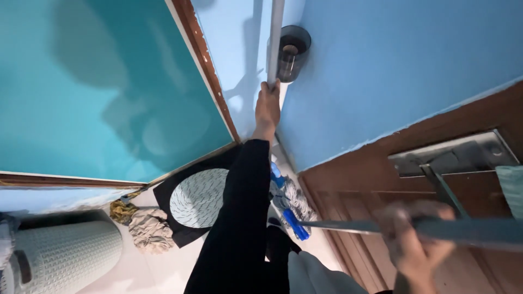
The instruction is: Mopping the floor in a cluttered room using a string mop
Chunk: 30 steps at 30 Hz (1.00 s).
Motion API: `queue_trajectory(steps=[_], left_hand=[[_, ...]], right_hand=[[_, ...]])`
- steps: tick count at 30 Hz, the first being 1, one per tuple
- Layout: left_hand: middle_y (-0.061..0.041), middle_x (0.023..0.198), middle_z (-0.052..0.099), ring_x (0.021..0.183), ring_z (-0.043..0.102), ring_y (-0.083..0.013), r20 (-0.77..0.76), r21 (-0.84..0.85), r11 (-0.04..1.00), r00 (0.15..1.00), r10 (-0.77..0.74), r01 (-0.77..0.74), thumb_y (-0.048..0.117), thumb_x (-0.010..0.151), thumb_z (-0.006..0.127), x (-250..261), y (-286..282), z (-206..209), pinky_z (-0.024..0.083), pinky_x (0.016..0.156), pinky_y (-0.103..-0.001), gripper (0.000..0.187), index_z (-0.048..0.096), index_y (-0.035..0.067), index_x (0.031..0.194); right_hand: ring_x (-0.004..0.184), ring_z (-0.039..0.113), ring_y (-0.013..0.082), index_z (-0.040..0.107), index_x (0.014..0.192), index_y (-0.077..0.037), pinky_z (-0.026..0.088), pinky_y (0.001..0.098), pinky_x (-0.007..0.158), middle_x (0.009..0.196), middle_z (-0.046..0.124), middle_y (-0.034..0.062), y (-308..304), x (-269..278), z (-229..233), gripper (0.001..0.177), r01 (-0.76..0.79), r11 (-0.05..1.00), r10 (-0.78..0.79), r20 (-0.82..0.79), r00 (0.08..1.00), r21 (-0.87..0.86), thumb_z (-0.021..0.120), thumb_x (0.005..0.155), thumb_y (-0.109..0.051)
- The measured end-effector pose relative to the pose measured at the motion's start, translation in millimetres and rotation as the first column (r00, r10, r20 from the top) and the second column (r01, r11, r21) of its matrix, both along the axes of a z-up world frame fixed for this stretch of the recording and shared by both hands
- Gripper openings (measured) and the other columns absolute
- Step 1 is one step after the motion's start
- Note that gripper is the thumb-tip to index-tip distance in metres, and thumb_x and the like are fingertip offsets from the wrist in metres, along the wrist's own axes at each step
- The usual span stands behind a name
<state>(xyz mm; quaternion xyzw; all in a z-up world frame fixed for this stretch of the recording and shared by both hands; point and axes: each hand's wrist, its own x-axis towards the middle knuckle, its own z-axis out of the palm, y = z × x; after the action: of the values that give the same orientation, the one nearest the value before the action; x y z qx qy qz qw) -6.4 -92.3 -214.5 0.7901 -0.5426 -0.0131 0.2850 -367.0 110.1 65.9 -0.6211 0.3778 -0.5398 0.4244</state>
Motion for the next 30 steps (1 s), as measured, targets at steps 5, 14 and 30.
queue_trajectory(steps=[5,14,30], left_hand=[[-0.017,0.118,0.043,0.08,0.06,-0.0394,-0.012,0.002,0.995,0.995,0.097,-0.097,-0.006,0.093,0.052,1.8,-11.3,32.0,0.057,0.073,-0.051,0.049,0.054,0.008,0.14],[-0.022,0.143,0.029,0.098,0.061,-0.0428,-0.138,0.204,0.978,0.988,0.071,-0.042,-0.003,0.092,0.053,-4.1,-8.6,52.3,0.055,0.088,-0.053,0.053,0.052,0.007,0.144],[-0.017,0.17,-0.008,0.156,0.019,-0.0399,-0.329,0.305,0.922,0.935,-0.134,0.239,0.028,0.094,0.068,-40.6,-0.3,61.9,0.049,0.104,-0.052,0.041,0.069,0.027,0.135]], right_hand=[[0.058,0.043,0.0215,0.032,0.114,-0.014,0.046,0.0366,0.063,0.071,0.042,0.0161,28.6,-24.9,61.6,0.017,0.208,0.964,-0.186,-0.136,0.973,0.165,0.048,0.11,-0.019],[0.053,0.04,0.0192,0.037,0.113,-0.014,0.043,0.037,0.06,0.066,0.039,0.0131,-1.5,-27.2,38.2,0.015,0.151,0.978,-0.149,-0.023,0.989,0.141,0.05,0.105,-0.011],[0.044,0.045,0.015,0.044,0.1,-0.013,0.045,0.0335,0.051,0.058,0.042,0.0048,-11.6,13.8,28.4,0.015,-0.213,0.974,0.201,0.135,0.97,0.078,0.056,0.099,-0.004]])
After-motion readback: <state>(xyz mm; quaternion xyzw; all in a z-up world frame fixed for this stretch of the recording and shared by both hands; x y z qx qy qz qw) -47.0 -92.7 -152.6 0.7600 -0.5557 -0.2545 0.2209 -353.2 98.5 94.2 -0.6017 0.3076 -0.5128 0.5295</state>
